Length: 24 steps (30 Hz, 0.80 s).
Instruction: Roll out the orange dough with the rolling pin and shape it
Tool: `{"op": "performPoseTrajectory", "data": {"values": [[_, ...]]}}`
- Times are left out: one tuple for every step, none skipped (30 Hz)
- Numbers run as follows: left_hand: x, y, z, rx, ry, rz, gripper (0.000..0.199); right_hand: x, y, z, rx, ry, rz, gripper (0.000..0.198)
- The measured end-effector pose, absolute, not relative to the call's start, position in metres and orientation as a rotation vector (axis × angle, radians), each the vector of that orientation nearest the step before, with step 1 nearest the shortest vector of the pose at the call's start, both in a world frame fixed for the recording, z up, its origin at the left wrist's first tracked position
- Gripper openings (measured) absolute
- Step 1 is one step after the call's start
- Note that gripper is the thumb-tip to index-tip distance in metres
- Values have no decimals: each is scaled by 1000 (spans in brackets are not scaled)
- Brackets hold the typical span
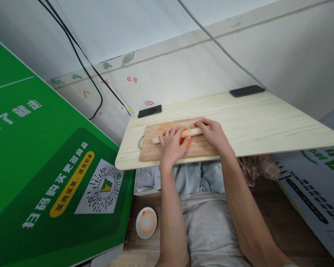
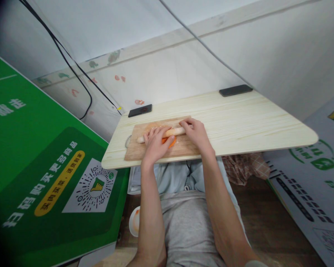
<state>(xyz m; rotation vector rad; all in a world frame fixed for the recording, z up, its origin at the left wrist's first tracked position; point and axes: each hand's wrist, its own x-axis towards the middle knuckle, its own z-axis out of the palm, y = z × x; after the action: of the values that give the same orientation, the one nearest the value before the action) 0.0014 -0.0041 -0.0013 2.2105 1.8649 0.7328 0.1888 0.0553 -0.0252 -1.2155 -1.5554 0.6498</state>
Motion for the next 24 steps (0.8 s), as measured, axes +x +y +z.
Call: {"op": "performPoseTrajectory", "data": {"values": [[1, -4, -1, 2211, 1868, 733, 36, 189, 55, -25, -1219, -1556, 646, 28], [1, -4, -1, 2212, 1871, 733, 36, 189, 55, -25, -1222, -1558, 642, 29], [1, -4, -2, 2213, 1873, 731, 37, 189, 55, -25, -1222, -1559, 641, 29], [1, -4, -2, 2214, 1875, 727, 37, 189, 54, -25, -1221, -1559, 640, 29], [1, -3, -2, 2215, 1878, 720, 37, 189, 54, -25, -1219, -1558, 642, 29], [1, -3, -2, 2216, 1880, 713, 37, 189, 54, -24, -1216, -1557, 644, 29], [1, -3, -3, 2216, 1883, 707, 37, 189, 54, -24, -1215, -1556, 645, 29], [1, -3, -3, 2216, 1885, 704, 37, 188, 53, -24, -1214, -1556, 645, 29], [1, -3, -3, 2217, 1887, 705, 37, 188, 53, -24, -1214, -1558, 643, 29], [1, -2, -3, 2218, 1886, 707, 37, 188, 53, -24, -1214, -1559, 643, 29], [1, -2, -3, 2219, 1884, 711, 37, 188, 53, -24, -1213, -1561, 642, 29], [1, -2, -3, 2219, 1883, 715, 37, 188, 53, -24, -1213, -1562, 642, 28], [1, -2, -3, 2220, 1882, 717, 37, 188, 54, -24, -1214, -1562, 641, 28], [1, -2, -3, 2220, 1881, 718, 38, 189, 54, -24, -1216, -1561, 641, 28], [1, -2, -3, 2219, 1882, 718, 38, 189, 54, -25, -1219, -1561, 642, 27], [1, -2, -3, 2217, 1883, 718, 38, 189, 54, -25, -1221, -1562, 643, 27], [1, -2, -3, 2214, 1884, 716, 38, 189, 55, -25, -1223, -1563, 643, 27], [1, -2, -3, 2212, 1885, 713, 38, 189, 55, -25, -1225, -1564, 643, 27], [1, -2, -3, 2210, 1886, 709, 38, 189, 55, -25, -1225, -1566, 642, 27], [1, -2, -2, 2209, 1886, 706, 38, 189, 55, -25, -1226, -1566, 641, 27], [1, -2, -2, 2208, 1888, 703, 39, 189, 56, -25, -1227, -1567, 641, 27], [1, -2, -2, 2208, 1888, 699, 39, 190, 56, -26, -1228, -1567, 640, 27], [1, -2, -2, 2208, 1888, 696, 39, 190, 56, -26, -1229, -1568, 641, 28], [2, -2, -1, 2208, 1888, 693, 39, 190, 56, -26, -1228, -1569, 641, 28]]}}
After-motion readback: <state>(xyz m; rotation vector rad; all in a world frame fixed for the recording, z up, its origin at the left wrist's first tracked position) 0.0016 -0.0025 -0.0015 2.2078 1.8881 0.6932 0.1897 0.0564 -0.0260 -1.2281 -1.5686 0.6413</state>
